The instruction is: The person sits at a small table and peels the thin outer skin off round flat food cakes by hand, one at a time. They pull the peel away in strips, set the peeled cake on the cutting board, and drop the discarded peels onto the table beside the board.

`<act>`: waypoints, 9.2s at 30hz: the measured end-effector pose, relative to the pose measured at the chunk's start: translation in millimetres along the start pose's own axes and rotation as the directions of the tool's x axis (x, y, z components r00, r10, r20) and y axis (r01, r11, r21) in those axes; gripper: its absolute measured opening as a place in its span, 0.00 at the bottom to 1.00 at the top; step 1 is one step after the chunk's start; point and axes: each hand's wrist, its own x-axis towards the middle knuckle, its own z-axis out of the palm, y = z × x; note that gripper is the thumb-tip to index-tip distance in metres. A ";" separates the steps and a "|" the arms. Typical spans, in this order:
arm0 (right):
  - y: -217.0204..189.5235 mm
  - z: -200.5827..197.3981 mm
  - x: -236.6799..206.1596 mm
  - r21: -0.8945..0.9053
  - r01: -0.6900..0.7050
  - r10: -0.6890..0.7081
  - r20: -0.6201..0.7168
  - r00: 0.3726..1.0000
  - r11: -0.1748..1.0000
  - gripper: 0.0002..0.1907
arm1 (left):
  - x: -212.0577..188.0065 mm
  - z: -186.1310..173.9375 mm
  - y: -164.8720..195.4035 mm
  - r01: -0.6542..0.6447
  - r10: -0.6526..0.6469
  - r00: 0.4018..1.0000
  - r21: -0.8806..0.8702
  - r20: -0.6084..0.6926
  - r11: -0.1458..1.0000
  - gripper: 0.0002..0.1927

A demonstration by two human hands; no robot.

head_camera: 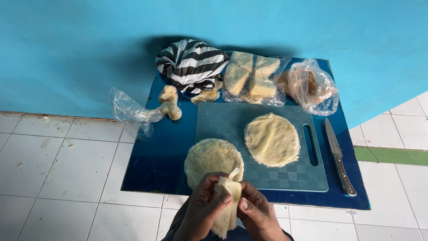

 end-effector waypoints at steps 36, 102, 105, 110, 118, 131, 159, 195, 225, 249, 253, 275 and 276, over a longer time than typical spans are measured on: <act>-17.1 -6.6 6.3 -0.046 0.454 -0.454 -0.186 0.872 0.890 0.06 | 11.1 -26.1 -25.0 -0.019 -0.013 0.989 -0.215 -0.148 0.976 0.07; -41.8 -38.1 -5.3 -0.337 0.342 -0.402 -0.126 0.907 0.877 0.08 | 17.0 -33.3 17.1 -0.213 0.132 0.973 0.510 0.190 0.833 0.07; -39.4 -36.3 -4.6 -0.253 0.400 -0.447 -0.164 0.879 0.881 0.07 | 18.9 -38.0 9.5 -0.206 0.141 0.974 0.425 0.178 0.881 0.08; -39.5 -34.2 -3.9 -0.153 0.421 -0.442 -0.147 0.885 0.894 0.07 | 22.8 -42.7 4.3 -0.042 -0.018 0.985 0.343 0.171 0.939 0.11; -49.6 -32.5 -8.0 -0.140 0.448 -0.466 -0.145 0.873 0.883 0.07 | 23.3 -48.9 12.6 -0.054 0.016 0.994 0.356 0.109 0.933 0.10; -52.2 -48.8 -14.6 -0.134 0.441 -0.459 -0.176 0.871 0.888 0.09 | 22.9 -70.8 19.5 -0.132 0.110 0.991 0.386 0.079 0.913 0.10; -148.0 -34.5 76.5 -0.548 0.335 -0.195 0.695 0.692 -0.767 0.20 | 9.5 -98.8 12.0 0.135 -0.124 0.991 0.410 -0.053 0.902 0.18; -174.9 -19.6 15.7 -0.874 0.420 -0.558 0.227 0.798 0.245 0.08 | 142.0 71.9 89.5 -0.538 0.295 0.824 0.502 0.484 0.677 0.14; -186.6 -35.9 2.6 -0.808 0.415 -0.517 0.163 0.840 0.419 0.12 | 143.2 90.6 115.3 -0.583 0.247 0.798 0.599 0.550 0.550 0.10; -188.6 -52.6 93.5 -0.984 0.141 -0.607 0.178 0.774 -0.109 0.11 | 228.0 74.6 55.4 -0.392 0.184 0.919 0.863 0.349 0.318 0.11; -178.2 -53.0 87.1 -0.951 0.146 -0.656 0.294 0.695 -0.272 0.12 | 228.3 66.0 54.9 -0.406 0.190 0.913 0.853 0.362 0.328 0.12; -8.6 39.0 34.2 -0.682 0.585 -0.274 0.722 0.636 -0.439 0.26 | 4.7 -75.5 35.5 -0.094 0.451 0.890 0.995 0.074 0.022 0.24; -8.2 39.7 34.4 -0.673 0.583 -0.276 0.730 0.626 -0.455 0.25 | 6.0 -76.4 34.2 -0.107 0.452 0.889 0.993 0.072 0.052 0.24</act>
